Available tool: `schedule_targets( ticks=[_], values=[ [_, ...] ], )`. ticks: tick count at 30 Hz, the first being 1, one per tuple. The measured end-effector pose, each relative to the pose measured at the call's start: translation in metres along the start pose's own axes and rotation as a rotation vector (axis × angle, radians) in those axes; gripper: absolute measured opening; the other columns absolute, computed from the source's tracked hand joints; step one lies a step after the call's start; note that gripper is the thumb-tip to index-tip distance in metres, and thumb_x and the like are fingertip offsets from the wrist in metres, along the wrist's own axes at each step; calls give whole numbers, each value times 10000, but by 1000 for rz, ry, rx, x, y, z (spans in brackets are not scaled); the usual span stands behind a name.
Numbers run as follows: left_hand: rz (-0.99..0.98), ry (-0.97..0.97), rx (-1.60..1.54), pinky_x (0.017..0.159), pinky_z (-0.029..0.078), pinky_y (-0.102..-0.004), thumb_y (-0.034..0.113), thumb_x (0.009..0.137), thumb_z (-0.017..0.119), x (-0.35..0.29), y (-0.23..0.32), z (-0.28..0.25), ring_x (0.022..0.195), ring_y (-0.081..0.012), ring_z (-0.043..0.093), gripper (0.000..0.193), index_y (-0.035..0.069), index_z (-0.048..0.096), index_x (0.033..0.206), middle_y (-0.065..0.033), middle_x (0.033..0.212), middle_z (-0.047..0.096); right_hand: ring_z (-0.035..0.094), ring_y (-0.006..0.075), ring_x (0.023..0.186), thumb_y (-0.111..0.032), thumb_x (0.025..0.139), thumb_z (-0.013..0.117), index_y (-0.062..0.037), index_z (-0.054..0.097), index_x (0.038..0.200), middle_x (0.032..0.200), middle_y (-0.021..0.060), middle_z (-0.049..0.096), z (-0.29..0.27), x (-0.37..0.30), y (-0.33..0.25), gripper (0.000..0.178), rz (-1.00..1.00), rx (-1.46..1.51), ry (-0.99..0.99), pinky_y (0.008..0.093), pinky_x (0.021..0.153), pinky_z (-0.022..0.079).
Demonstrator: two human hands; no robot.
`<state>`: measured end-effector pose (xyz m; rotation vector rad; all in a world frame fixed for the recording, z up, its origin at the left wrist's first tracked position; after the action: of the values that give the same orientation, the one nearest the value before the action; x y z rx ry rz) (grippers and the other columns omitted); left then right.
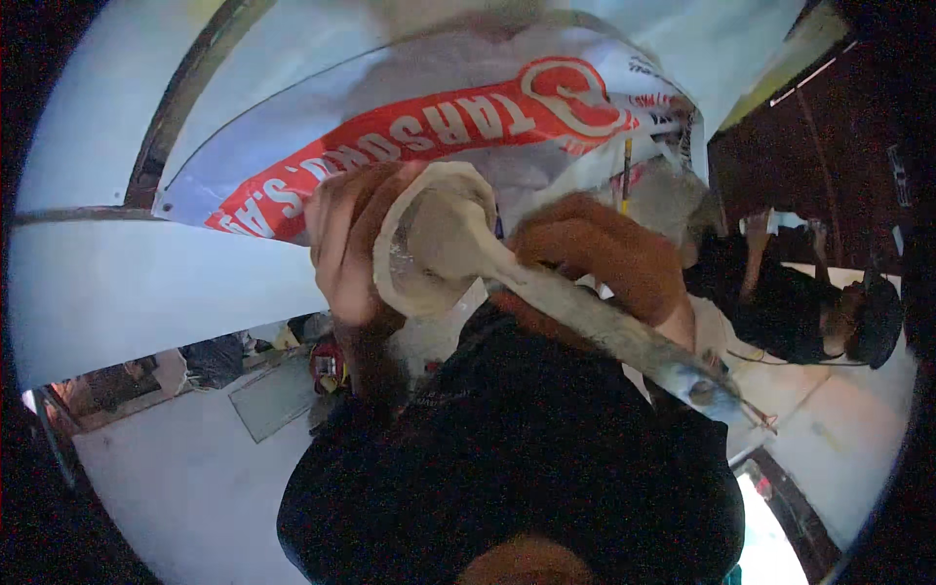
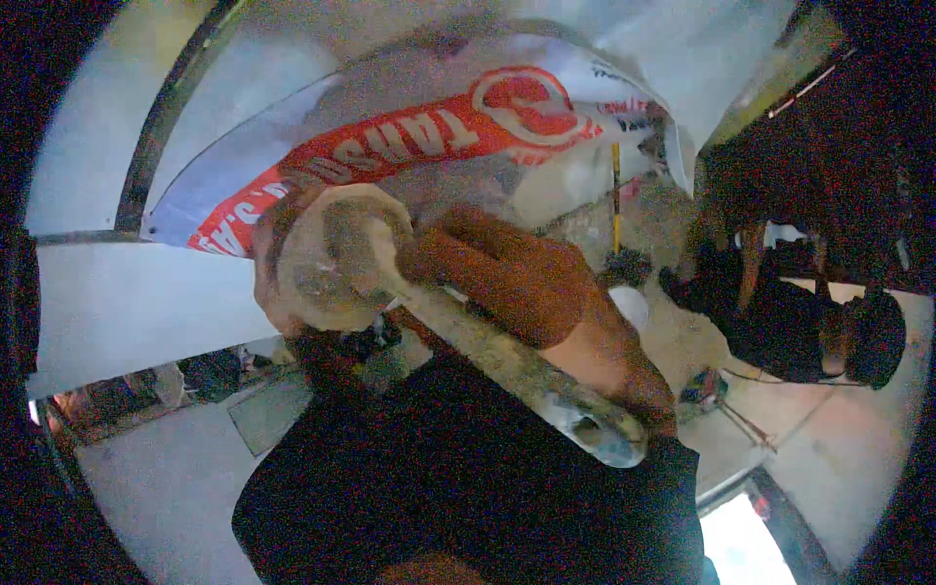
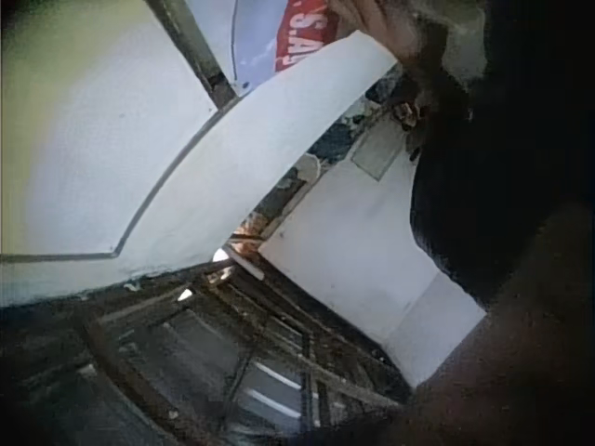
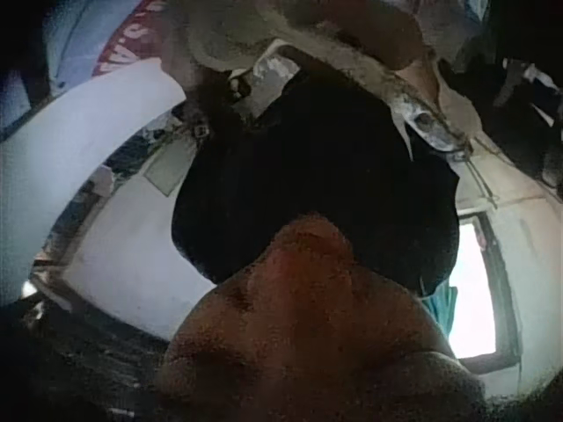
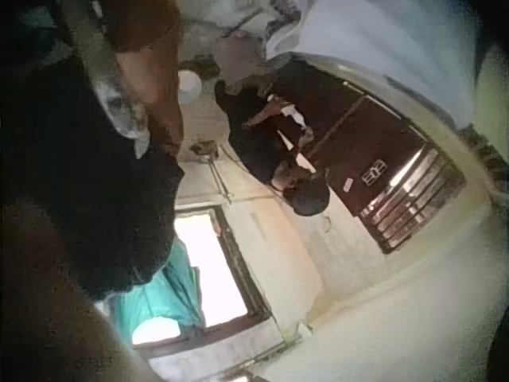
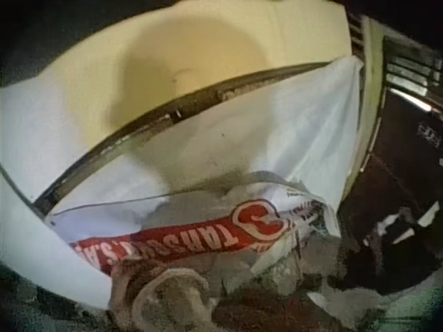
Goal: The person paints a wall panel, repeatedly dipping a paintbrush into a cup of paint and applying it across the surface.
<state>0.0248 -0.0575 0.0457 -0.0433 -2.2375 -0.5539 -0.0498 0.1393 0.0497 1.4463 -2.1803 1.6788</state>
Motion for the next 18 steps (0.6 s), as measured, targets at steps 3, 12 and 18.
schedule_targets(
  ticks=[3,12,18],
  values=[
    [209,-31,104,851,449,-432,203,576,778,8,-8,-12,965,-323,615,562,5,654,1087,-135,1070,655,693,201,834,-113,717,817,-35,674,1001,1010,178,663,-11,17,-3,328,-203,54,-45,301,670,557],
    [-131,-200,-31,921,460,-443,214,581,826,6,-35,-29,1038,-334,609,642,52,612,1164,-132,1154,631,686,312,920,-73,839,629,-136,619,1227,1190,170,629,-48,35,-20,393,-335,36,-445,379,776,560],
    [-395,35,-307,876,521,-382,214,550,891,39,-32,-50,1001,-296,663,696,28,591,1150,-145,1093,670,702,307,886,-6,815,674,-34,675,1104,1136,253,637,-72,93,-26,290,125,683,-543,367,736,581]
  ],
)
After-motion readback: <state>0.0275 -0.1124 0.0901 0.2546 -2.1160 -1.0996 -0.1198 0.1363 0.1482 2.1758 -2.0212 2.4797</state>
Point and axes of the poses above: each hand's wrist, its own x-axis towards the middle knuckle, its own z-axis out of the palm, y = z × x, the point moved 2 cm from there along x, towards the middle knuckle
